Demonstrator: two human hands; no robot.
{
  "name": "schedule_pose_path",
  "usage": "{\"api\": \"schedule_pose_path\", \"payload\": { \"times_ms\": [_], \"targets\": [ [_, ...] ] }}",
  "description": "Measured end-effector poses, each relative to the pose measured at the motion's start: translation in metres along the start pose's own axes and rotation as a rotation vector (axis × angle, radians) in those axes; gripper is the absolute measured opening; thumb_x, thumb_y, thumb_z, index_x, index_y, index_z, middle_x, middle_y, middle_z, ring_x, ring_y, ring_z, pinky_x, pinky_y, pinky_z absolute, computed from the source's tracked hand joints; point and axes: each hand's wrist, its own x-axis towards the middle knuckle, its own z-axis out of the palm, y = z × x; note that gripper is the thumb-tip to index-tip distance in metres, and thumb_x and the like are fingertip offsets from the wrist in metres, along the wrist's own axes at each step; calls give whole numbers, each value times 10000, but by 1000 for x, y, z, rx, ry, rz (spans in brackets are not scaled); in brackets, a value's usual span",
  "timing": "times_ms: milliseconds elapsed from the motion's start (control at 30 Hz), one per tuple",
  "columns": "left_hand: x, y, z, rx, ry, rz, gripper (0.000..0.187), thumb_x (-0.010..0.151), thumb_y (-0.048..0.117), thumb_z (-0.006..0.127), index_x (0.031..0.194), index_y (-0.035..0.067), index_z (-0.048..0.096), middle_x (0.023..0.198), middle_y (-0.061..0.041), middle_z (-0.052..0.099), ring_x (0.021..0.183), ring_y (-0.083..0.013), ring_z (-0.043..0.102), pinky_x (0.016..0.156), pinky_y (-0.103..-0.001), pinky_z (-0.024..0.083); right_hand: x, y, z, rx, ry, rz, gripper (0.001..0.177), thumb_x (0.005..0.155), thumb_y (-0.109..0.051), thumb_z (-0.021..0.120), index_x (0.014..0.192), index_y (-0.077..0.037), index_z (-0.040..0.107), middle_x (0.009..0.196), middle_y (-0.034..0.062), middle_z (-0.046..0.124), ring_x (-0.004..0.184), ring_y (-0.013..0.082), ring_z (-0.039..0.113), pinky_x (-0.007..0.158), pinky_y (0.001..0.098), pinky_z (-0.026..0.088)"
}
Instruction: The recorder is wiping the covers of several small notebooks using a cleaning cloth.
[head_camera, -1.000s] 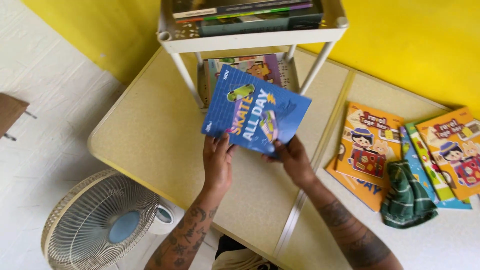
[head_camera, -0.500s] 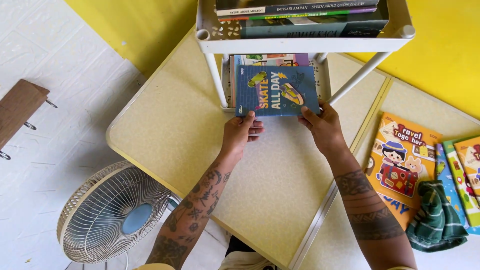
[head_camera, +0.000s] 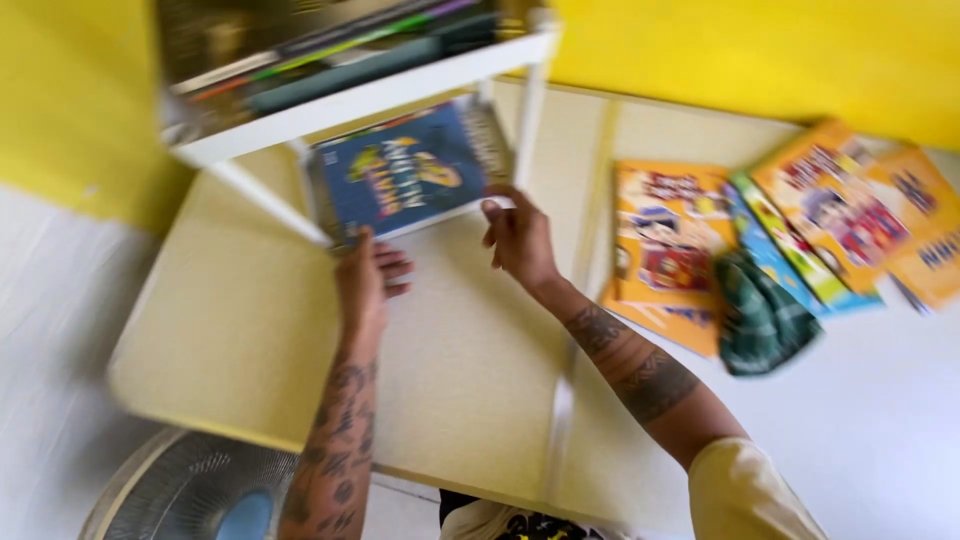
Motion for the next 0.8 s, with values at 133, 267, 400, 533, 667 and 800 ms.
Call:
{"api": "schedule_pose_path", "payload": {
  "times_ms": [133,267,400,533,667,800],
  "targets": [
    [-51,8,16,244,-34,234,333,996,378,621,1023,46,614,874,-71,707,689,-170,726,535,-300,562,-31,14,-78,-192,-18,-30,307,1110,-334,508,1116,-92,698,564,64,546,452,128,534,450,319,456],
    [-100,11,73,546,-8,602,335,973,274,719,1122,-1,600,1007,-101,672,753,-175,682,632,-295,561,-70,57,-174,-670,242,-477,263,1118,-280,545,990,-88,669,673,106,586,589,254,611,557,405,458],
    [-112,-12,147,614,-247,752,356,941,259,744,1151,2,616,1109,-122,656,831,-167,678,665,-308,594,-119,9,-228,-1089,560,-600,435,943,-308,735,1246,-6,656,974,162,716,979,359,635,900,503,475],
    [-121,-46,227,627,-409,808,377,930,266,758,1158,3,611,1104,-137,661,845,-179,696,682,-312,609,-141,41,-262,-1275,710,-441,961,730,-505,803,1429,94,527,1375,306,624,1321,422,491,1071,513,336],
    [-128,-65,298,660,-548,915,376,932,289,752,1140,5,621,1048,-143,697,822,-207,716,703,-341,594,-142,83,-308,-978,442,-383,763,738,-229,756,1430,-11,522,1332,238,659,1252,403,585,1079,482,388],
    [-114,-90,352,763,-632,898,409,896,343,770,1060,-4,628,905,-133,706,756,-213,710,679,-352,568,-136,86,-355,-638,494,-382,582,906,-138,674,1475,-137,552,1320,200,694,1223,368,668,1045,442,534]
  ]
}}
